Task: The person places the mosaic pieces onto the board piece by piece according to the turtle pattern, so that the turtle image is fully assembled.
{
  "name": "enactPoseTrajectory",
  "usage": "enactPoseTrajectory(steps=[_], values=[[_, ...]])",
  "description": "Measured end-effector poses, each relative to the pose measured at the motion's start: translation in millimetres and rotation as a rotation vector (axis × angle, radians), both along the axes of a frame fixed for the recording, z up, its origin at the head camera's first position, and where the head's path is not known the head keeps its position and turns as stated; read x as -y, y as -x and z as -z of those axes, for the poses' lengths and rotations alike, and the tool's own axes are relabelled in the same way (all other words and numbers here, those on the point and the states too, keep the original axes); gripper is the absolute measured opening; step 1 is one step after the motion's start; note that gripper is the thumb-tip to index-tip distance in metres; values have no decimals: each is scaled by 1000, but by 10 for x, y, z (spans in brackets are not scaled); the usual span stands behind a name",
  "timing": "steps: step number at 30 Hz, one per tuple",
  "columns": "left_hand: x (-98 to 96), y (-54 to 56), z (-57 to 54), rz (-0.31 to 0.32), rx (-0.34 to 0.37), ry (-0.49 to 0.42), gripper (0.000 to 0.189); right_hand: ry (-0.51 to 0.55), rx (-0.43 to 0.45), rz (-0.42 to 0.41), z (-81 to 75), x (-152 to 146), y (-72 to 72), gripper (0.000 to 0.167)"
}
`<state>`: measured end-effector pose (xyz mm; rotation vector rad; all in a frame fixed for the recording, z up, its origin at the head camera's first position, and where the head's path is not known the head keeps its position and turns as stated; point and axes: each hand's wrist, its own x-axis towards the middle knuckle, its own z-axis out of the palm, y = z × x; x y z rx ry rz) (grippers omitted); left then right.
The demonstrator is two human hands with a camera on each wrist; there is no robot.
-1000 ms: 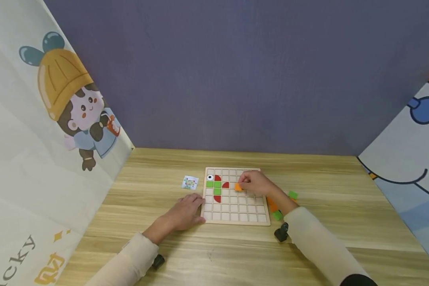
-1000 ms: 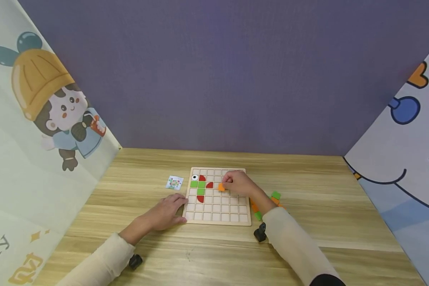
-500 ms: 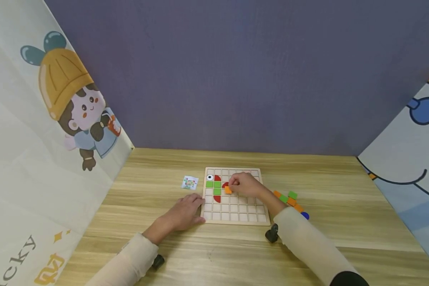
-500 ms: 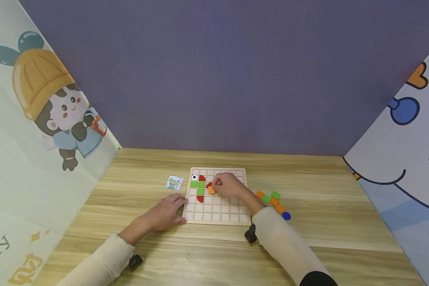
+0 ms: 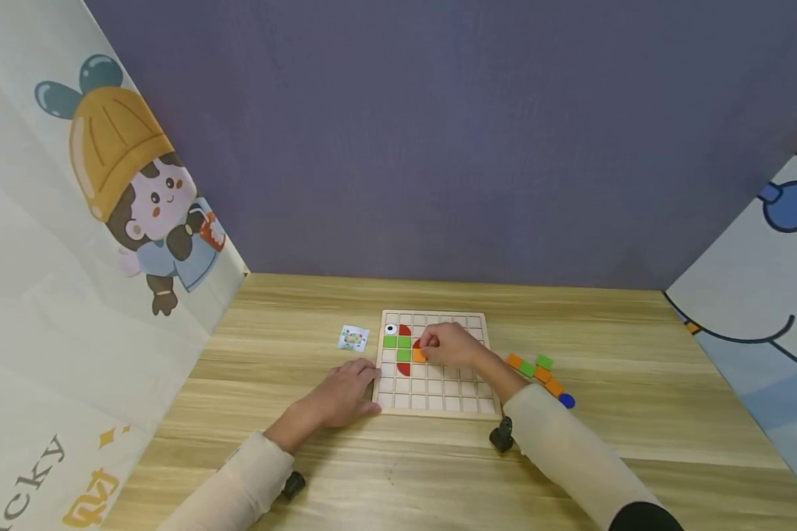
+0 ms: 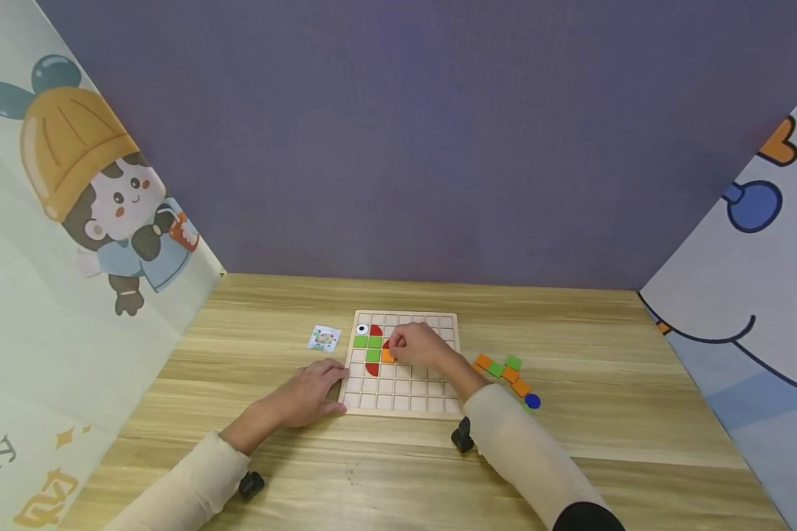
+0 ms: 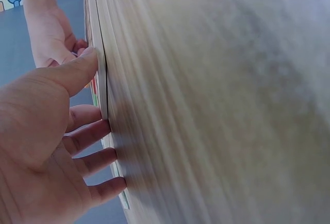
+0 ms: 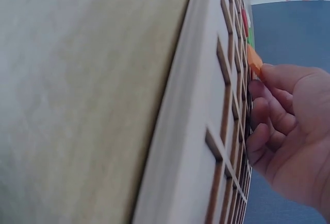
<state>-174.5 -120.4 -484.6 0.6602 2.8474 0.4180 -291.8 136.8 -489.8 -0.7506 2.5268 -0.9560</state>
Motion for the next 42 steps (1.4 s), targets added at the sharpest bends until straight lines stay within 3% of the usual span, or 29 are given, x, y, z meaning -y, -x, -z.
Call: enactPoseTrajectory(steps=[15,29,42], values=[[21,-91,-29,28,-14,0,66,-17,-66,3,-46,-118,-67,5],[29,-131,-21,50,-9,5,66,-21,-32,69,-178,-643,-149,8],[79,-216,-10,85,-22,5,66,-49,-63,54,-260,-1101,-386,13]])
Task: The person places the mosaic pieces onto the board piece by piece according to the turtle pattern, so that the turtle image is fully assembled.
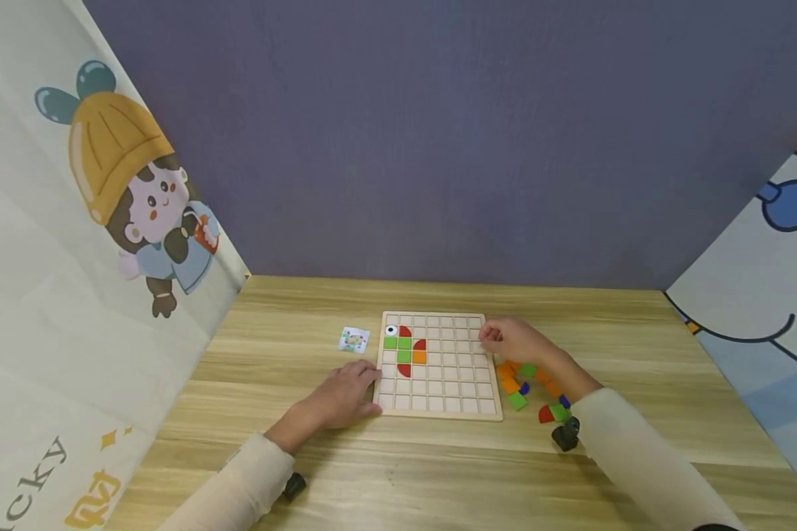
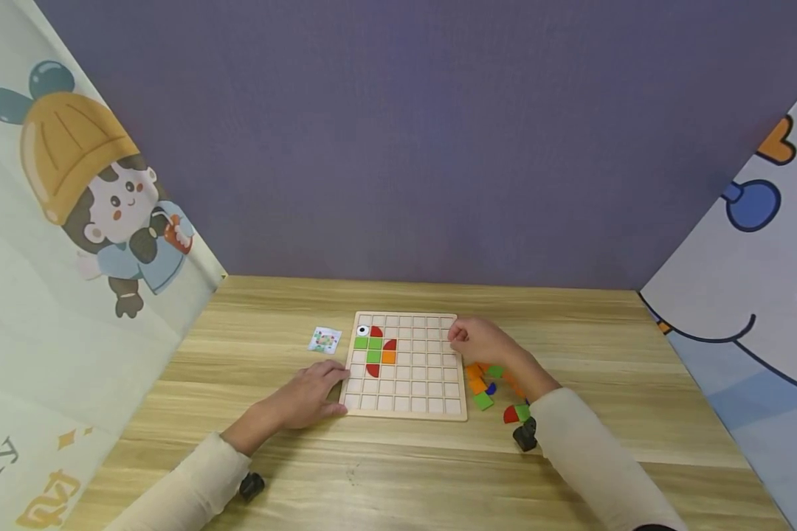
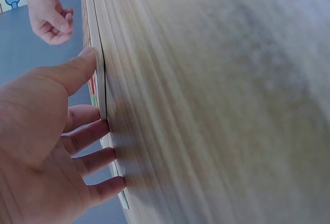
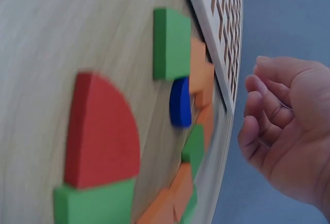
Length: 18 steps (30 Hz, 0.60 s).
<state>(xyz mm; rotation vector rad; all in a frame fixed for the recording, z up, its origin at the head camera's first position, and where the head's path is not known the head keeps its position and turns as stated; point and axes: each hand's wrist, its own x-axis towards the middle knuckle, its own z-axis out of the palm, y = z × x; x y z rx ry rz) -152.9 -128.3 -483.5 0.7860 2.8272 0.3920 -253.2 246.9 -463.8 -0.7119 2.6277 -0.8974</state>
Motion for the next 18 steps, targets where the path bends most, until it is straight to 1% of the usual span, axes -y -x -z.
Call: enactPoseTrajectory(steps=[6,12,18], values=[[-3,13,32,6,-13,8,66,-49,-24,-3,29,-194,-12,13],[-10,3,8,2,-9,5,66,-83,-10,-16,69,-350,-19,15],[-2,1,7,6,-15,3,66,-154,-6,-32,53,-422,-39,19]])
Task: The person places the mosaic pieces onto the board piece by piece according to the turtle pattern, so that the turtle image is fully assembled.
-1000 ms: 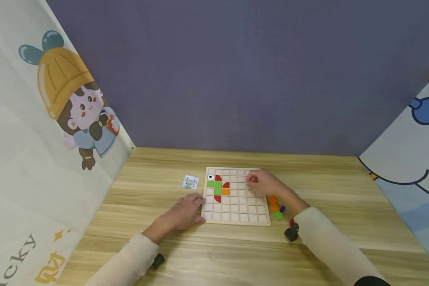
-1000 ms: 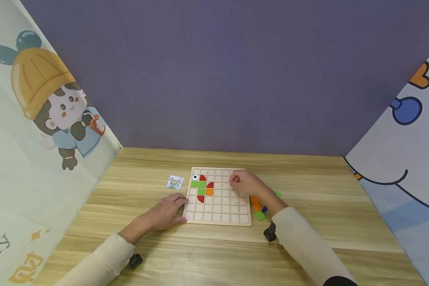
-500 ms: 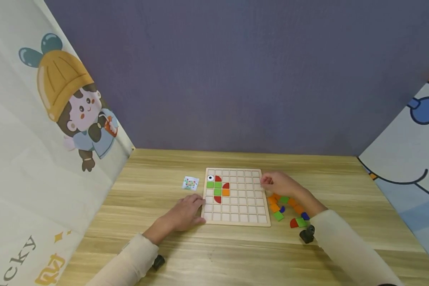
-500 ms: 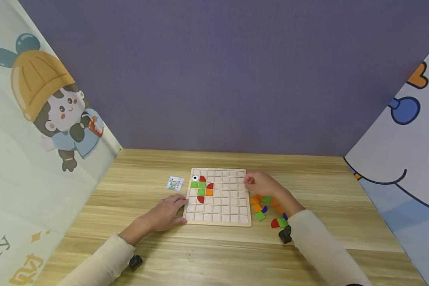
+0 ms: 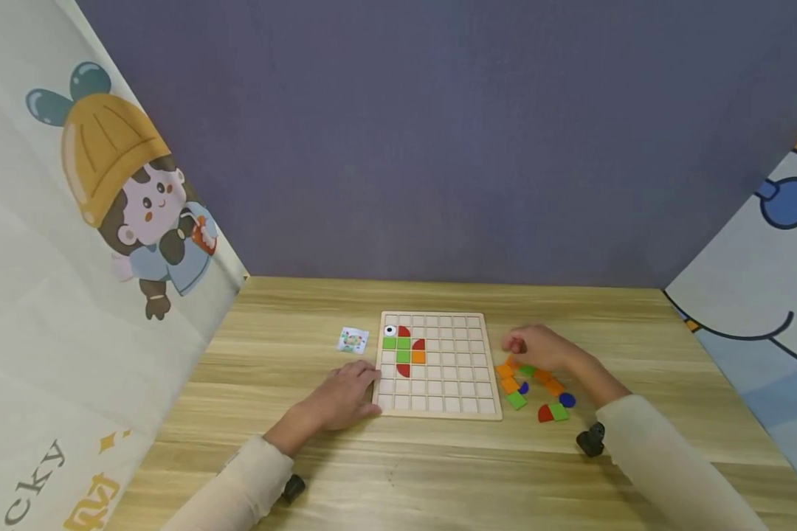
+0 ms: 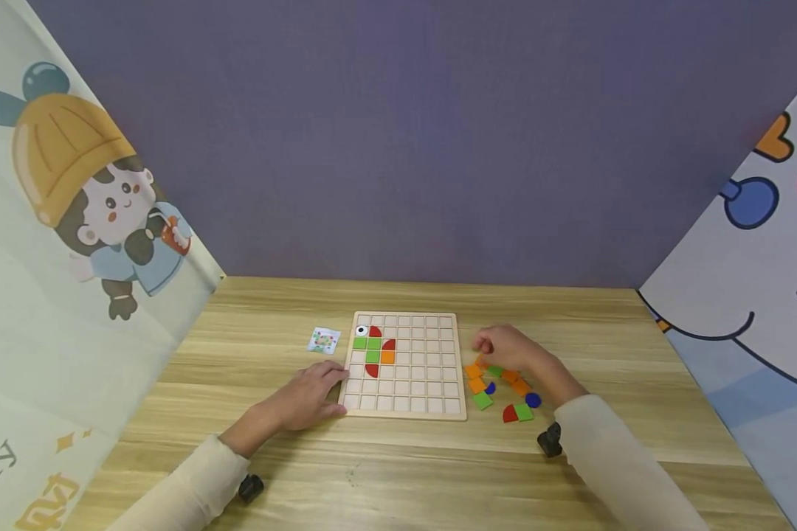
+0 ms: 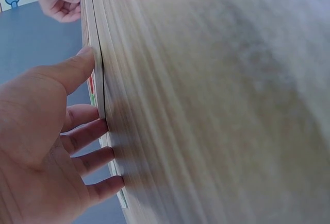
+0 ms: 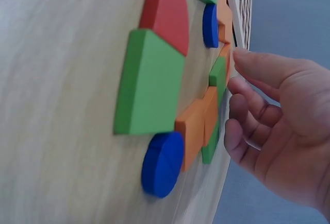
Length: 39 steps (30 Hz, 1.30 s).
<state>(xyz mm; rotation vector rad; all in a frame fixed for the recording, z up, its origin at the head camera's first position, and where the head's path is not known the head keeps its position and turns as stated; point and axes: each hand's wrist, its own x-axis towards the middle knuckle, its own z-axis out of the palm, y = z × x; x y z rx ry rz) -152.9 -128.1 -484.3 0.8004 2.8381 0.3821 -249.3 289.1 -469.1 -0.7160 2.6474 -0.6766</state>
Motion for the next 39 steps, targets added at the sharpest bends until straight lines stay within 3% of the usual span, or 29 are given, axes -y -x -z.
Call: enactPoseTrajectory(steps=[14,24,33,39], values=[[5,-6,7,-1,-2,-6,65,-7,22,-2,23,-84,-13,23],[11,-6,0,5,-6,-10,65,26,59,52,14,-63,-35,20],[4,-11,-2,4,-7,-8,65,52,-7,65,-37,-102,-7,4],[2,-13,1,3,-7,-8,65,82,-49,89,-51,-74,-22,10]])
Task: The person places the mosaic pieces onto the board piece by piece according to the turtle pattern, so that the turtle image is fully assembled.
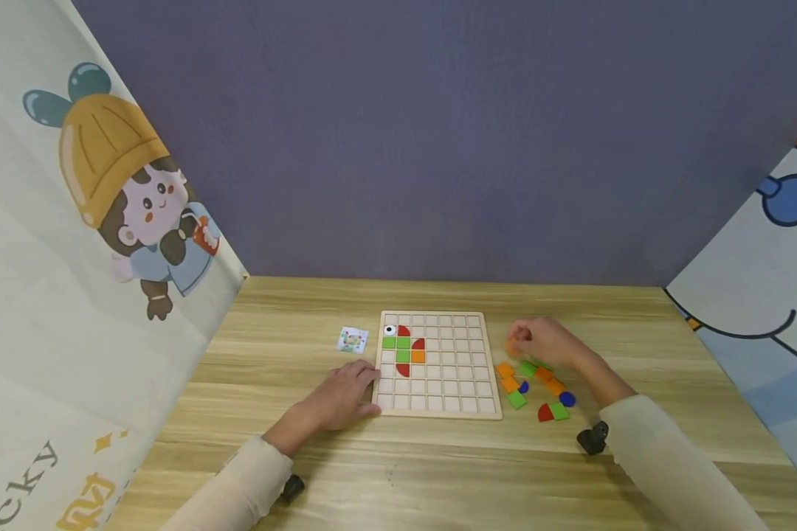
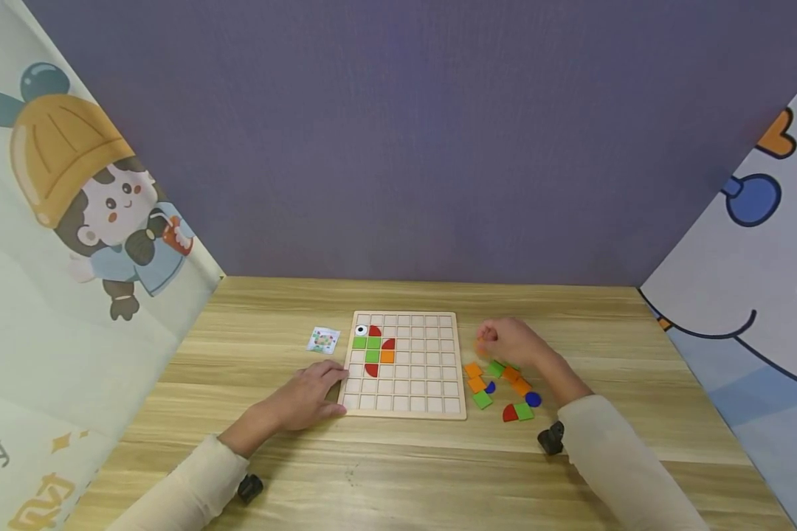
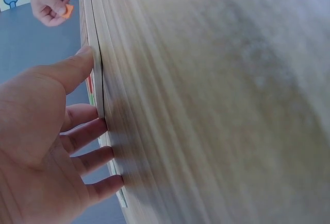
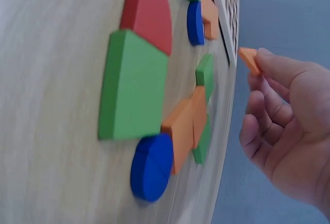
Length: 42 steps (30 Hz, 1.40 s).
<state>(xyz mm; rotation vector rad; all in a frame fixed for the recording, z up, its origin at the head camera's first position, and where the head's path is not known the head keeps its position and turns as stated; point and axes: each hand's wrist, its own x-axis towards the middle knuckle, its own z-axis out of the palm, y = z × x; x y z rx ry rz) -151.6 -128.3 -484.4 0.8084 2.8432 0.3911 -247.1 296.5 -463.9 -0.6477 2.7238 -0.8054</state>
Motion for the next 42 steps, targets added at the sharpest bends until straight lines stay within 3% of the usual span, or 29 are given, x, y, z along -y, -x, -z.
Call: enactPoseTrajectory(steps=[6,15,33,42], values=[[-2,-8,5,-5,-3,3,64,46,0,16,2,107,-7,12],[-13,-16,-3,-7,-9,-3,64,98,-28,-43,2,356,18,10],[-42,55,16,-24,-24,2,64,203,37,-144,76,986,129,5],[-61,94,18,-39,-24,7,64,166,41,-188,115,1259,154,6]])
